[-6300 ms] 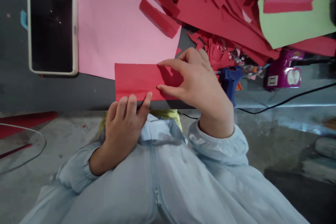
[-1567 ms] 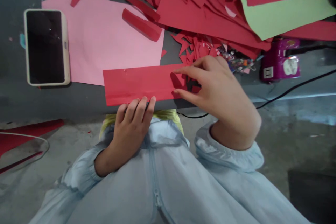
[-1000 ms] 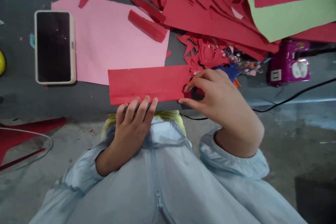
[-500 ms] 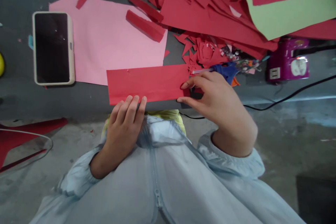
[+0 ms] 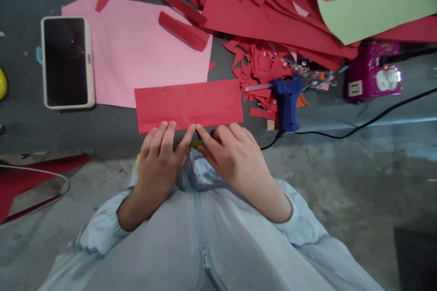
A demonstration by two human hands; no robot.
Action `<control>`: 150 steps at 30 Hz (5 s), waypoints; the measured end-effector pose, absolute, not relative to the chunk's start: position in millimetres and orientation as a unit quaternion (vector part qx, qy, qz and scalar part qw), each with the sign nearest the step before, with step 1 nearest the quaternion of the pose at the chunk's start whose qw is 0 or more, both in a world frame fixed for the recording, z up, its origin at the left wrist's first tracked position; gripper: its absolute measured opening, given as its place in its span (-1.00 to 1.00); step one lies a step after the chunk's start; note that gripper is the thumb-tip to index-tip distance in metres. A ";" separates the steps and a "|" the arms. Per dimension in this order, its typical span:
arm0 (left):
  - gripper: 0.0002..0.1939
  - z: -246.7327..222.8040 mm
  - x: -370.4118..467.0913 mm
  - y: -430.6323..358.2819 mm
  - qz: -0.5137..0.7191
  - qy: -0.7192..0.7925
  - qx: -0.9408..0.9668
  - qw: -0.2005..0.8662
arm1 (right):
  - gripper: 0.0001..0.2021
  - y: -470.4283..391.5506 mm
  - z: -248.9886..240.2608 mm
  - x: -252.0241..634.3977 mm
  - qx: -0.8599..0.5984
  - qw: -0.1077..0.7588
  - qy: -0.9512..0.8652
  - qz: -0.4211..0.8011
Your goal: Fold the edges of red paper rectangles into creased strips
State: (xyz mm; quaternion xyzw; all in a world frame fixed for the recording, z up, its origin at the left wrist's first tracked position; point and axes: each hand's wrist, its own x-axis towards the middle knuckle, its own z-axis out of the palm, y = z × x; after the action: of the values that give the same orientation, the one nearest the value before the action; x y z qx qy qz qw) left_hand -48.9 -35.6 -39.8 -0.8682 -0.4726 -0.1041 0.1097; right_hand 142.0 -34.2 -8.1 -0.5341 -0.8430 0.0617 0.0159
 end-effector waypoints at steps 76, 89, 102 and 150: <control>-0.55 -30.0 -94.1 -52.2 -0.086 -0.562 -0.821 0.055 | -0.89 24.1 -29.4 106.8 -0.486 0.214 -0.830 0.169; -0.54 -23.7 -97.2 -49.2 -0.090 -0.572 -0.815 0.002 | -0.69 14.5 -46.7 111.4 -0.422 0.213 -0.880 0.049; -0.45 -32.9 -67.1 -55.3 -0.221 -0.502 -0.833 0.074 | -0.71 11.8 -45.9 112.2 -0.391 0.193 -0.900 -0.007; -0.53 -42.9 -65.2 -68.3 -0.152 -0.540 -0.825 0.064 | -0.87 14.5 -46.1 100.2 -0.305 0.293 -0.900 -0.107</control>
State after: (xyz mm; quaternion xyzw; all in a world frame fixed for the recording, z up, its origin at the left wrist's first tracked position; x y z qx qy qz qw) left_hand -65.2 -68.3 -42.9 -0.8252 -0.5403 -0.1518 0.0643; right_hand 100.2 14.5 -46.1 -0.3045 -0.9000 -0.1074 0.2928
